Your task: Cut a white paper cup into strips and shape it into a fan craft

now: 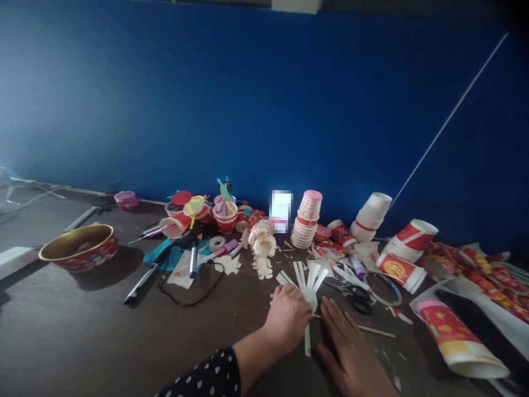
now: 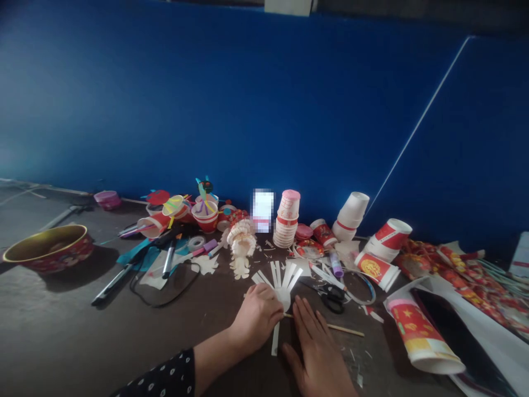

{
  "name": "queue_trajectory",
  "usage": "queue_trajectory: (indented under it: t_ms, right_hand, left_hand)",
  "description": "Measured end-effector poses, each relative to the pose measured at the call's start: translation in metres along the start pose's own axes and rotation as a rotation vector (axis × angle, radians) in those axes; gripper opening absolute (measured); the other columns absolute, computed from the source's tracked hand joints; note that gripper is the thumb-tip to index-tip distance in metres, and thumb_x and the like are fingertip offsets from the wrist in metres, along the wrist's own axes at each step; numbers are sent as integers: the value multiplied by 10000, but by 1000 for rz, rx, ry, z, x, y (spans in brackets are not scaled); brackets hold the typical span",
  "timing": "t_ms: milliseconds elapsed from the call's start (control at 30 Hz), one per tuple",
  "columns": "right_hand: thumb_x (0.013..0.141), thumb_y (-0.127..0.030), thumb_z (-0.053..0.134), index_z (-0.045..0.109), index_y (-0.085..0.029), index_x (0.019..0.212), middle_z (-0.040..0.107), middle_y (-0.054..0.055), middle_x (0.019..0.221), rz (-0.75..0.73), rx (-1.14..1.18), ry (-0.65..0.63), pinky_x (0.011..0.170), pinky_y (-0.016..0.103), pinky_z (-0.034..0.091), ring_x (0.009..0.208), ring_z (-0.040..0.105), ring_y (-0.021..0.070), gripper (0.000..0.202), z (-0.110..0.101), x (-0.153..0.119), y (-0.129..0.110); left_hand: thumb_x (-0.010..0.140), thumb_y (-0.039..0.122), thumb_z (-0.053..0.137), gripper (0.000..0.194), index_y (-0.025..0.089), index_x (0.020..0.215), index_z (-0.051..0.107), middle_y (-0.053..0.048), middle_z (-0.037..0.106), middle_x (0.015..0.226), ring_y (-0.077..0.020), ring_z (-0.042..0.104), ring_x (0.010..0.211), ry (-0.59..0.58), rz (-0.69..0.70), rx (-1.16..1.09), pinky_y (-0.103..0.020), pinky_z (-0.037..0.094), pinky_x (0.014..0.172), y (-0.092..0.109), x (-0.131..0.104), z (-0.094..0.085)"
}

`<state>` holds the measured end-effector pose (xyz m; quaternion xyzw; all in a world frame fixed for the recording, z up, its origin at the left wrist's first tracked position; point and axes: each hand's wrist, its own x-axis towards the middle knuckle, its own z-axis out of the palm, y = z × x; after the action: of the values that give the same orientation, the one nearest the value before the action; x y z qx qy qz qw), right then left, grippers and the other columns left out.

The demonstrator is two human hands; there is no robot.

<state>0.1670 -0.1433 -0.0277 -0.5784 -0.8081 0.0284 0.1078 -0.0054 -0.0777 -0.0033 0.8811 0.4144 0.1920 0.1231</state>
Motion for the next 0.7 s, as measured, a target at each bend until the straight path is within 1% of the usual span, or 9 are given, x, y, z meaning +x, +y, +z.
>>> queue_trajectory:
  t_ms: [167,300,400,467,567,700]
  right_hand:
    - [862,-457,420,386,-159,1346,338,114,1412,0,59,46,1030,493,317,1296,297,282,569,0,1,-1]
    - [873,-372,412,445,-126,1302,409,136,1372,61,171,177,1002,441,380,1259,373,269,496,0,3,-1]
    - [873,-330,411,566,-151,1179,521,135,1274,102,247,279,960,424,430,1178,477,270,387,-2,6,0]
    - [875,-327,412,631,-168,1075,587,132,1182,105,281,320,932,427,451,1106,537,273,336,-3,10,1]
    - [870,-297,420,668,-185,959,632,123,1069,94,318,331,886,418,472,1009,586,264,286,-7,15,-1]
    - [843,-211,444,657,-196,839,645,98,957,57,353,292,822,373,484,925,597,239,214,-12,22,-5]
  left_hand:
    - [823,278,550,174,180,704,629,-33,596,792,-200,482,883,-4,7,13,-338,334,777,0,1,0]
    - [827,259,542,172,181,700,627,-32,596,781,-197,484,877,-11,10,20,-332,331,767,0,0,-2]
    - [830,251,535,168,182,708,628,-34,598,780,-197,484,875,-5,20,12,-331,327,761,0,0,-5]
    - [832,245,529,169,182,711,629,-38,600,782,-200,484,875,-3,23,3,-333,327,759,1,-1,-6]
    - [824,241,537,161,183,707,631,-38,598,782,-200,486,867,4,22,-3,-331,328,756,1,-1,-7]
    - [812,258,562,147,188,705,634,-29,594,769,-191,487,861,33,21,-15,-325,327,764,0,-2,-5]
